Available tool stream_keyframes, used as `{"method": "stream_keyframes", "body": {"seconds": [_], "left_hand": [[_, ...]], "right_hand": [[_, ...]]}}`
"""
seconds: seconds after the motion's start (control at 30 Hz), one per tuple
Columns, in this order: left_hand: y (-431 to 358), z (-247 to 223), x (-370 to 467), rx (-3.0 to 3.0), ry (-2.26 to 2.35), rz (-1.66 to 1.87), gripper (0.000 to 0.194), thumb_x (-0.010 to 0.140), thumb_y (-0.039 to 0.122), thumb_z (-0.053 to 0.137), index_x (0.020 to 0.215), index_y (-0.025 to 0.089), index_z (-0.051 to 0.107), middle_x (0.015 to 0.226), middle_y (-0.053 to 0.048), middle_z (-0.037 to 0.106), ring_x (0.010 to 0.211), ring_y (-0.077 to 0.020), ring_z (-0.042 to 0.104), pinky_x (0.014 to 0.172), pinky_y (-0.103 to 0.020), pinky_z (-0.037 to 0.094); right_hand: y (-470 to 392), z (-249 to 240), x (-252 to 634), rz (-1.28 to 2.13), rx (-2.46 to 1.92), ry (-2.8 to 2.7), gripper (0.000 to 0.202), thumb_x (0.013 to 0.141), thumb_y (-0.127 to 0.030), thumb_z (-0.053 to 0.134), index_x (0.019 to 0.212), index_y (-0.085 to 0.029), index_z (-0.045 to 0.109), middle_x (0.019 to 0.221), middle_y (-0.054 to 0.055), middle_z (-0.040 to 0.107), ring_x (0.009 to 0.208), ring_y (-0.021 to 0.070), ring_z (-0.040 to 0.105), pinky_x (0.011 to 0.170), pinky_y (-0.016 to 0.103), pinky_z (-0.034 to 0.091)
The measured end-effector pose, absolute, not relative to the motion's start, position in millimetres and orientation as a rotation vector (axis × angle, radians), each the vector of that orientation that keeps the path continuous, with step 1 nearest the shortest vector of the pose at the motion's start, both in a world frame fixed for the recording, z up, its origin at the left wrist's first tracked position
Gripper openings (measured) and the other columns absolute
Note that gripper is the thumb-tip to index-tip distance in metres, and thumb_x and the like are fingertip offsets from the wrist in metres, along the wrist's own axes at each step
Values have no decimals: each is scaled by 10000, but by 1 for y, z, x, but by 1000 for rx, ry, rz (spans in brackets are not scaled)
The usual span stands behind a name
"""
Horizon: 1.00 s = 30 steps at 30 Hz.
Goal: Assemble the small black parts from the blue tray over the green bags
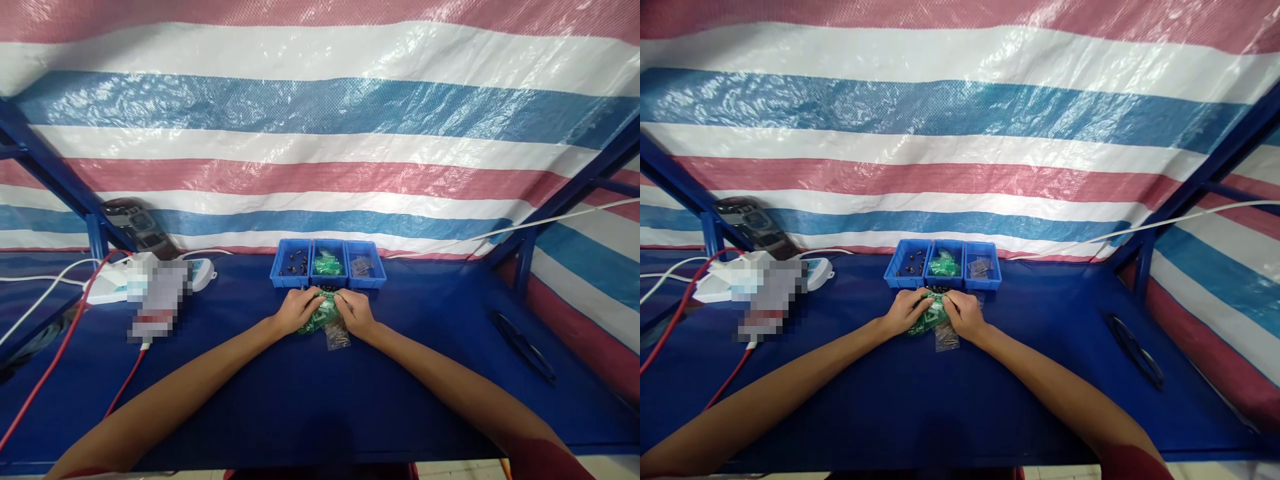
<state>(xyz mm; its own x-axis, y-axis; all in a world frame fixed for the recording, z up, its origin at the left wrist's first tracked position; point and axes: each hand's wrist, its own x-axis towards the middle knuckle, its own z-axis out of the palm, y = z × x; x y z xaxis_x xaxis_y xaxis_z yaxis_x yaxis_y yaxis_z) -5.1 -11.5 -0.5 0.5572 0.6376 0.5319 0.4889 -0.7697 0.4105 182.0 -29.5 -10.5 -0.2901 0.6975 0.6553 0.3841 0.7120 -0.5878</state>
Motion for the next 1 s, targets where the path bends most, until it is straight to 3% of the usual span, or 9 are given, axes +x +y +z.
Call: {"method": "stream_keyframes", "body": {"seconds": [0.5, 0.7, 1.0], "left_hand": [[-10, -2, -3, 2654, 934, 1105, 252, 951, 305, 377, 826, 161, 542, 547, 31, 513, 462, -90, 489, 504, -200, 345], [-10, -5, -4, 2677, 920, 1132, 242, 948, 296, 386, 832, 156, 546, 552, 28, 526, 467, -92, 501, 508, -201, 345], [-10, -3, -4, 2718, 884, 1151, 215, 942, 274, 399, 847, 153, 549, 560, 20, 543, 464, -93, 508, 508, -206, 349]], "right_hand": [[-32, -6, 181, 333, -854, -1857, 233, 948, -268, 343, 926, -174, 555, 794, 66, 591, 704, 170, 561, 655, 282, 441], [-33, -6, 182, 320, -829, -1771, 189, 926, -265, 395, 848, -174, 542, 714, 37, 527, 624, 151, 502, 607, 279, 423], [-30, -7, 182, 285, -769, -1782, 168, 914, -236, 415, 858, -180, 562, 734, 56, 542, 630, 162, 508, 591, 292, 429]]}}
